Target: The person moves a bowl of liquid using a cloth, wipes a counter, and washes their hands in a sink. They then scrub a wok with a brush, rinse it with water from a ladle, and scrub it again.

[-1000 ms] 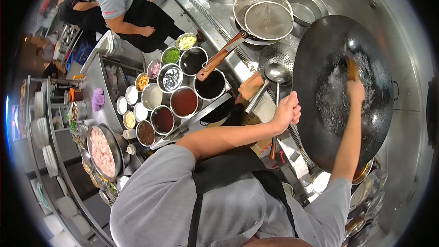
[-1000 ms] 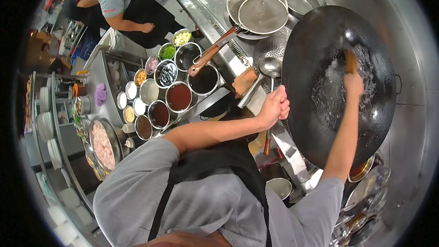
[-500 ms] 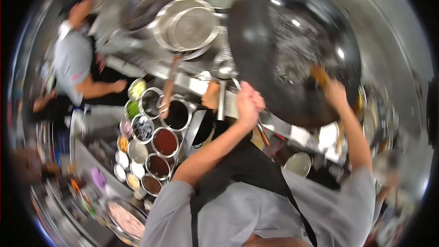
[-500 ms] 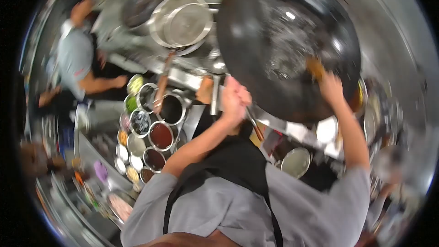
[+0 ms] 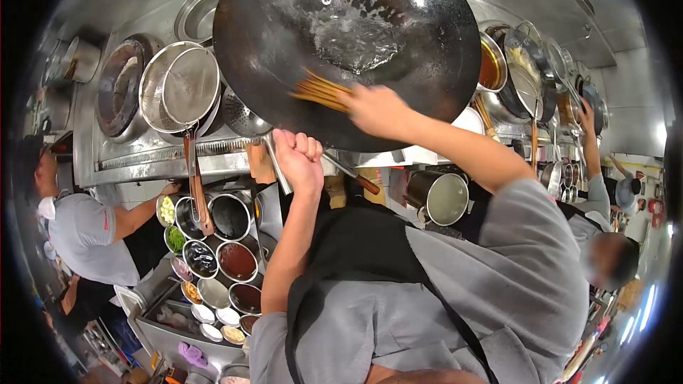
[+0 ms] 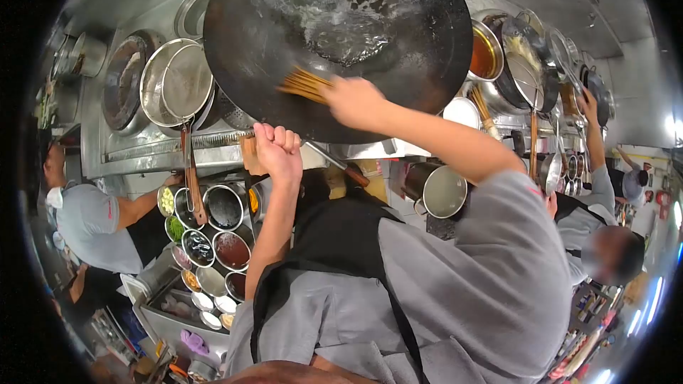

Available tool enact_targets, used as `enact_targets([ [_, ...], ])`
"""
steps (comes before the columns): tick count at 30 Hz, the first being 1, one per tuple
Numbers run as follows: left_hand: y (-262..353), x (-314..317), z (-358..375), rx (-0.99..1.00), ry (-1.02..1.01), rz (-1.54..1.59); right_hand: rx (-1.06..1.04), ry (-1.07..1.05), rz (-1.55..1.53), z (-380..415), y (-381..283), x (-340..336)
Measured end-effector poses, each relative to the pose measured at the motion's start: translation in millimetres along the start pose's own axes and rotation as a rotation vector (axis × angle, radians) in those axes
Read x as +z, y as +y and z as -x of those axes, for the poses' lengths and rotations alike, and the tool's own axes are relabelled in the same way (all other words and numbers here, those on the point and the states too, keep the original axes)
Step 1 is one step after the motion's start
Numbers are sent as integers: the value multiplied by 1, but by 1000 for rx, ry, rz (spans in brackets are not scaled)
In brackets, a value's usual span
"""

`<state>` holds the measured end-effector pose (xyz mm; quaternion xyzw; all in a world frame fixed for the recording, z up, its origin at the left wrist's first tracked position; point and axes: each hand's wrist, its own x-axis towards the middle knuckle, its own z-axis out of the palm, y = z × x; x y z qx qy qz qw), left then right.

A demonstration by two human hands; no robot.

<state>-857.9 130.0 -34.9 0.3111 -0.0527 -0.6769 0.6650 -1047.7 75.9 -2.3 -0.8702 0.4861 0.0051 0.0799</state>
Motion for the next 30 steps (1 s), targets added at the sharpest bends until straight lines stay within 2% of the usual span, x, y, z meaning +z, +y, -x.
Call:
enact_targets([
  [1, 0, 1, -1, 9, 3, 7, 52, -94, 48, 36, 13, -6],
  [3, 0, 4, -1, 10, 38, 23, 294, -307, 198, 70, 59, -23],
  [4, 0, 4, 0, 13, 41, 19, 372, -273, 399, 70, 101, -15],
  [5, 0, 4, 0, 13, 41, 8, 403, -142, 502, 59, 152, -6],
  [7, 1, 4, -1, 20, 37, 14, 448, 129, 458, -11, 247, 4],
  [9, 2, 5, 1, 19, 34, -11, 629, 251, 278, -108, 257, -12],
  [11, 0, 5, 0, 21, 23, 1, 722, 371, 128, -192, 221, -7],
  [13, 3, 5, 2, 10, 25, -15, 602, 422, 66, -239, 161, 14],
  [14, 2, 5, 1, 5, 39, -13, 519, 364, -26, -246, 126, 19],
  [15, 1, 4, 2, 4, 44, -16, 443, 302, -115, -236, 95, 22],
  [17, 1, 4, 0, -8, 61, 18, 225, 306, -88, -176, 36, 24],
  [18, 1, 3, -1, -10, 41, 25, 120, 206, -96, -136, 19, 17],
  [19, 1, 2, 1, -51, 34, 19, 29, 104, -107, -87, 12, 7],
  [21, -1, 2, 0, 6, 2, 18, 21, -71, -36, 3, 15, -11],
  [22, 0, 3, 0, 0, 6, 17, 84, -161, 28, 44, 25, -18],
  [23, 0, 4, 0, -15, 4, 21, 240, -268, 97, 74, 38, -29],
  [25, 1, 6, 1, -4, 31, 12, 421, -368, 344, 110, 102, -45],
  [26, 1, 7, 2, -9, 10, 35, 544, -306, 480, 109, 135, -51],
  [28, -3, -4, -2, -9, -73, 61, 646, -109, 538, 71, 238, -40],
  [29, -4, -5, -2, 11, -81, 49, 627, -85, 465, 32, 271, -46],
  [30, -3, -3, 0, -2, -68, 68, 722, -56, 320, -23, 282, -52],
])
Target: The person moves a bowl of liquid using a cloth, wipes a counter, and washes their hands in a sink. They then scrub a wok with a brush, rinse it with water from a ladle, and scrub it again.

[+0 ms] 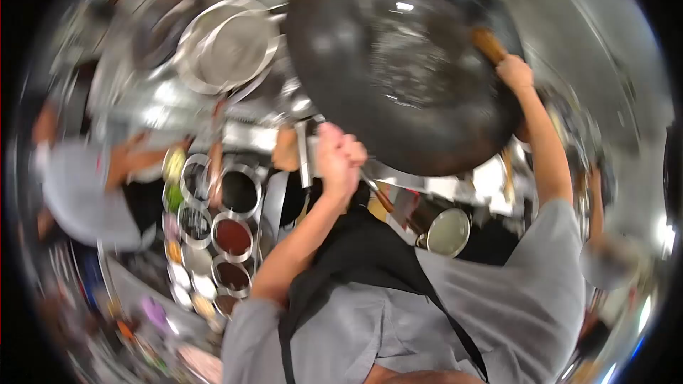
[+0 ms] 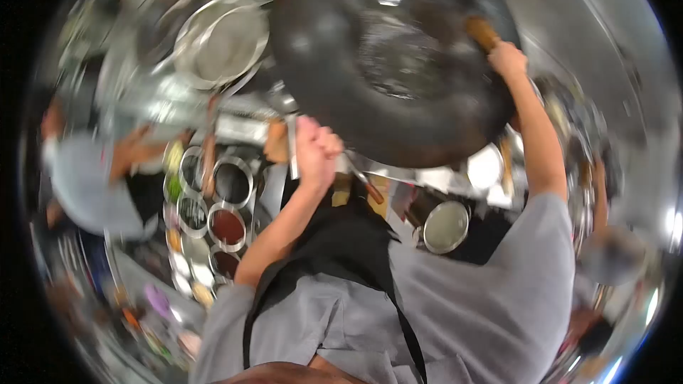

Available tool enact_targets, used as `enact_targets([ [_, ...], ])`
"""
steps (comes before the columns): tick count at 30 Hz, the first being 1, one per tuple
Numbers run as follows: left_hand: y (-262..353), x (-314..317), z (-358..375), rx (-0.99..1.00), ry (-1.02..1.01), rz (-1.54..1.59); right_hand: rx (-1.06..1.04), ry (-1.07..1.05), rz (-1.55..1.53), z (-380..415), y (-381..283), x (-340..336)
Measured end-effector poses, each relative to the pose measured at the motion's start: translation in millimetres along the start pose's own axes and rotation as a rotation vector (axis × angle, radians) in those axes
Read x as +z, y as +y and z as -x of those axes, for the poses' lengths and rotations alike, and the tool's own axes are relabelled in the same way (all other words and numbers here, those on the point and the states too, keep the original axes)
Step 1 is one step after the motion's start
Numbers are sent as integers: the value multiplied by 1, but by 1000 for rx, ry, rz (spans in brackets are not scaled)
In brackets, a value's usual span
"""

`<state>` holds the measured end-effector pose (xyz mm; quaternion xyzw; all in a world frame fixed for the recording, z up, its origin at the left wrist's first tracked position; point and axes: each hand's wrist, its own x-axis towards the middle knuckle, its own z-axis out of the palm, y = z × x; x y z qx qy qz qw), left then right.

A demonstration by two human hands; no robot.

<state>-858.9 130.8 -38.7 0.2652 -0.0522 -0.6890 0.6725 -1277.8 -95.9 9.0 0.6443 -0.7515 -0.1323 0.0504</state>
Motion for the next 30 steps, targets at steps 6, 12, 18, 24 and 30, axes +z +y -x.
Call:
enact_targets([
  [6, -1, 2, -1, -1, 80, 8, -189, 93, -365, -55, -253, -43],
  [12, -3, 0, -2, -21, 70, 42, -737, 14, -388, 141, -255, -60],
  [18, -3, 4, 0, -17, 90, 57, -452, -169, 152, 176, -93, -6],
  [24, -3, 0, -2, -24, 55, 20, -182, 143, -95, -21, -96, 26],
  [30, -7, -3, -4, -17, 52, 44, -403, 128, -310, 7, -266, -23],
])
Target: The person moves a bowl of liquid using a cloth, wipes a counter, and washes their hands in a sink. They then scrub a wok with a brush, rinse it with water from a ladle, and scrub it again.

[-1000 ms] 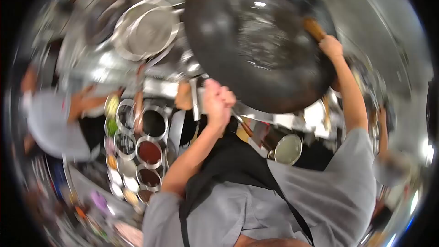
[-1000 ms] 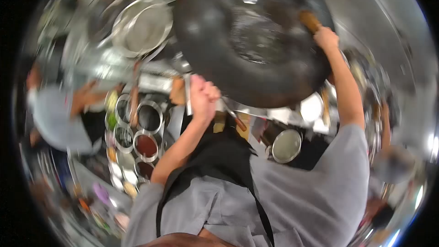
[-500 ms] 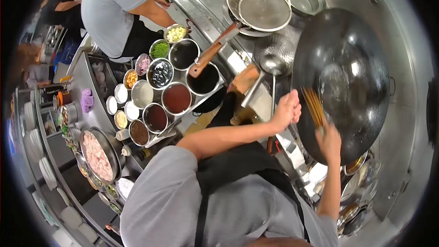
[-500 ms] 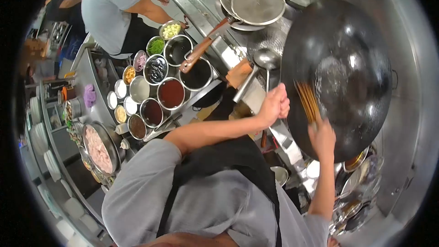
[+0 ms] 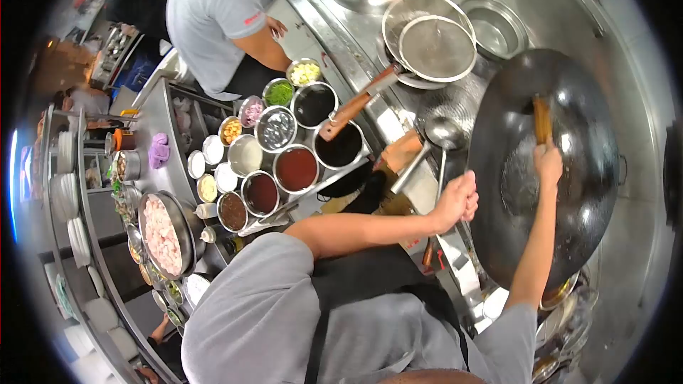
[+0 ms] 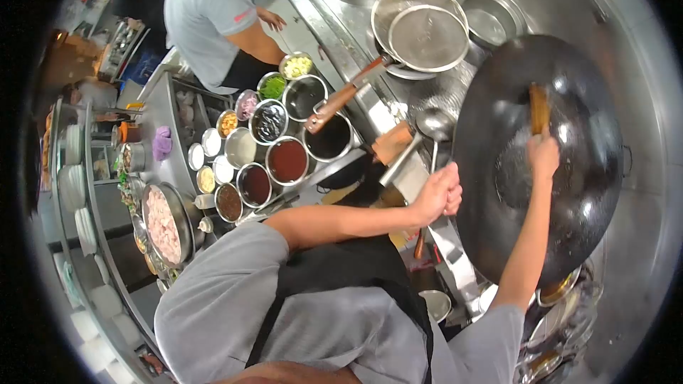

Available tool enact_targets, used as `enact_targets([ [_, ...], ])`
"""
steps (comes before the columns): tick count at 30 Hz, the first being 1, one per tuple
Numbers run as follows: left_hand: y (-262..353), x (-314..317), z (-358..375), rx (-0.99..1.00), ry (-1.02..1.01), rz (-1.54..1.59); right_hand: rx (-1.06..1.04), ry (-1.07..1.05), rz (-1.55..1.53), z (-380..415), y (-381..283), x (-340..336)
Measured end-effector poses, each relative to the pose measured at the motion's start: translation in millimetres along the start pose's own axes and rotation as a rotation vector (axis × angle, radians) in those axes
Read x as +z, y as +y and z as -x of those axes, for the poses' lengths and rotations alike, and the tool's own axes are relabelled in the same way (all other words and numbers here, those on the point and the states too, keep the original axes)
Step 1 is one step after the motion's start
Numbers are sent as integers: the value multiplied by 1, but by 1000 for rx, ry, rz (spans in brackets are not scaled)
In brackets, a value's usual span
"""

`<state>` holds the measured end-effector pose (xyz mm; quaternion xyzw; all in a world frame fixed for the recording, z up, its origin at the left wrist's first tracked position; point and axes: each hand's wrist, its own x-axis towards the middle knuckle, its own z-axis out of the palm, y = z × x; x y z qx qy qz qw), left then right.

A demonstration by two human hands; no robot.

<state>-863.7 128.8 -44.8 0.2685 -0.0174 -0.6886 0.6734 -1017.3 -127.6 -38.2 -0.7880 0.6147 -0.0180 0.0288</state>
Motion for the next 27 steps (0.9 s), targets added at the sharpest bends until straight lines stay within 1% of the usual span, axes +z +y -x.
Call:
enact_targets([
  [1, 4, 5, 3, -7, 22, -6, -126, 18, -45, 24, -25, -8],
  [2, 5, 4, 3, -9, 15, -9, -180, -18, -123, 53, -40, -14],
  [3, 3, 2, 2, -19, 8, -7, -275, -25, -151, 83, -40, -14],
  [4, 1, 0, 1, -19, 1, -9, -290, -111, -208, 116, -44, -27],
  [5, 0, -2, 0, -28, -9, -9, -335, -142, -232, 151, -36, -37],
  [6, 2, 0, 2, -18, -12, -24, -292, -252, -152, 182, -25, -48],
  [8, 4, 1, 4, -30, -2, -18, -147, -398, -39, 224, 6, -71],
  [9, 5, 3, 3, -30, 14, -9, -111, -401, 104, 232, 41, -66],
  [10, 3, 3, 1, -47, 45, 11, -50, -351, 269, 225, 75, -55],
  [11, -1, -2, -1, -31, 20, 1, 49, -252, 320, 204, 124, -29],
  [12, -2, -4, -2, -17, 29, -19, -47, -49, 304, 178, 160, -19],
  [13, -2, -3, -2, -16, 67, -32, 30, -74, 307, 134, 203, 3],
  [14, 0, -2, -2, -27, 67, -6, 224, -142, 196, 93, 183, -18],
  [15, 0, -8, -2, -3, -2, -38, 322, -36, 98, 63, 155, -34],
  [16, 7, 3, 3, 32, 18, -103, 307, -20, 74, 21, 150, -21],
  [17, 10, 7, 3, -16, 22, -52, 513, 77, -24, -9, 124, -8],
  [18, 5, -5, -1, 9, -17, -72, 355, -39, 159, -18, 75, -26],
  [19, 6, -6, -1, 23, -64, -118, 314, -2, -5, -14, 45, -27],
  [20, 9, 0, 0, 17, -35, -97, 222, 8, 27, -12, 12, -25],
  [21, 9, 1, 0, 57, -27, -170, 141, 35, 4, -12, -12, 0],
  [22, 13, 9, 4, 32, 26, -175, 41, 119, 66, 19, -45, -13],
  [23, 13, 5, 2, 40, 2, -158, -25, 171, 60, 40, -60, 6],
  [25, 12, 8, 3, 21, 23, -164, -257, 124, -3, 117, -55, 2],
  [26, 10, 8, 6, 3, 19, -160, -262, 54, -102, 163, -42, -8],
  [27, 11, 9, 5, 8, 18, -153, -270, -172, -12, 200, -23, -27],
])
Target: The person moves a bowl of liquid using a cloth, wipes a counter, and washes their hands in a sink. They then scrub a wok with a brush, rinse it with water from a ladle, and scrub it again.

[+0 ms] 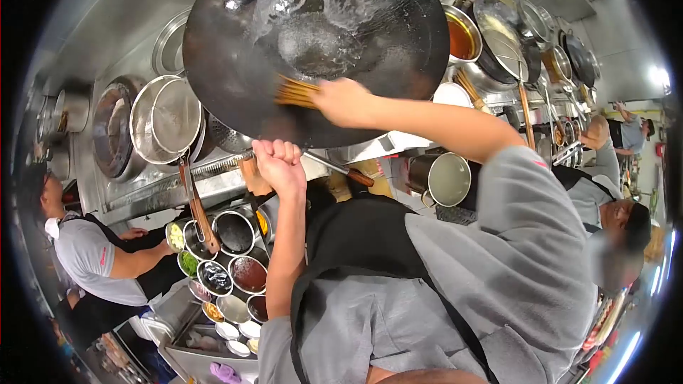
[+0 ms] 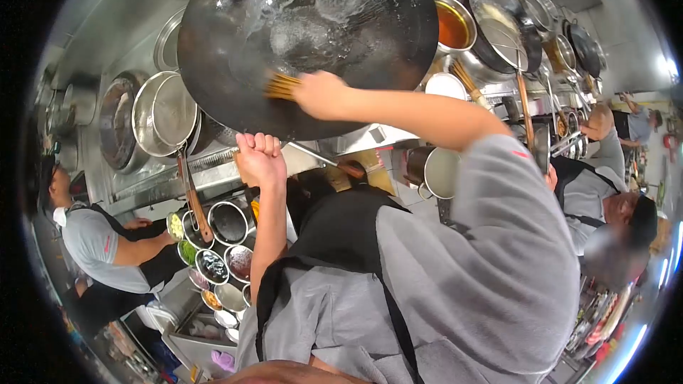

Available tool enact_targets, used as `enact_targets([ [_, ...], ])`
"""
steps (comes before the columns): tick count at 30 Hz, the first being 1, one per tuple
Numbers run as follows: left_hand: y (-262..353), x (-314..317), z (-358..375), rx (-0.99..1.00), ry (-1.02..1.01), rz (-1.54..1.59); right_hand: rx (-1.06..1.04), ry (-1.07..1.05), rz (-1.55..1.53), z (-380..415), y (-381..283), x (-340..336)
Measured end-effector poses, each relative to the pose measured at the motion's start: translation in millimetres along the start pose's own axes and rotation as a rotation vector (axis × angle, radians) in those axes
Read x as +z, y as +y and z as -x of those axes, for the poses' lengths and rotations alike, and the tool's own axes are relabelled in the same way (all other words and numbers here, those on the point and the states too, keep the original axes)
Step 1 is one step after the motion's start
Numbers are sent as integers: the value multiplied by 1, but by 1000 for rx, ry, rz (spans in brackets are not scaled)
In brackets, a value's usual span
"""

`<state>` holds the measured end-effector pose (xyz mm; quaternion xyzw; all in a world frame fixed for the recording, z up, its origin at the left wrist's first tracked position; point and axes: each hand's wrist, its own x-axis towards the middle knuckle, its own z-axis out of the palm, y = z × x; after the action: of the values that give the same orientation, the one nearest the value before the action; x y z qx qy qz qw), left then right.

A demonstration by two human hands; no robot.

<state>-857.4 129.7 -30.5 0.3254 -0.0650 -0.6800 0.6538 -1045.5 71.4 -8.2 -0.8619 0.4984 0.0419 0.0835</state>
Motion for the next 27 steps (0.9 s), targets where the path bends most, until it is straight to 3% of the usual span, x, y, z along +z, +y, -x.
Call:
enact_targets([
  [2, -1, 0, -2, 13, 3, 22, 103, -117, 61, 68, 43, 1],
  [3, -2, -1, -2, 11, 11, 26, 275, -244, 137, 82, 68, -15],
  [5, -1, -2, -2, 33, 14, 15, 434, -86, 362, 76, 157, -9],
  [8, 0, -2, -1, 33, 43, 6, 499, 190, 265, -32, 275, -13],
  [11, 0, 2, -1, 73, 32, -15, 609, 276, 16, -167, 237, -36],
  [14, 0, 0, -1, 51, 22, -21, 464, 347, -116, -229, 131, -15],
  [18, -12, -21, -12, 75, -129, 28, 128, 375, -223, -164, 24, 10],
  [20, -13, -18, -15, 42, -89, 104, 61, 201, -177, -97, 13, 10],
  [22, -18, -21, -18, 78, -114, 56, 246, -4, -33, -61, 47, 24],
  [24, -10, -13, -15, 50, -90, 88, 412, 1, 32, -42, 100, 31],
  [25, -10, -13, -15, 61, -103, 74, 433, 35, -115, -22, 87, -4],
  [27, -6, -13, -15, 44, -120, 56, 398, 83, -205, -14, 131, 12],
])
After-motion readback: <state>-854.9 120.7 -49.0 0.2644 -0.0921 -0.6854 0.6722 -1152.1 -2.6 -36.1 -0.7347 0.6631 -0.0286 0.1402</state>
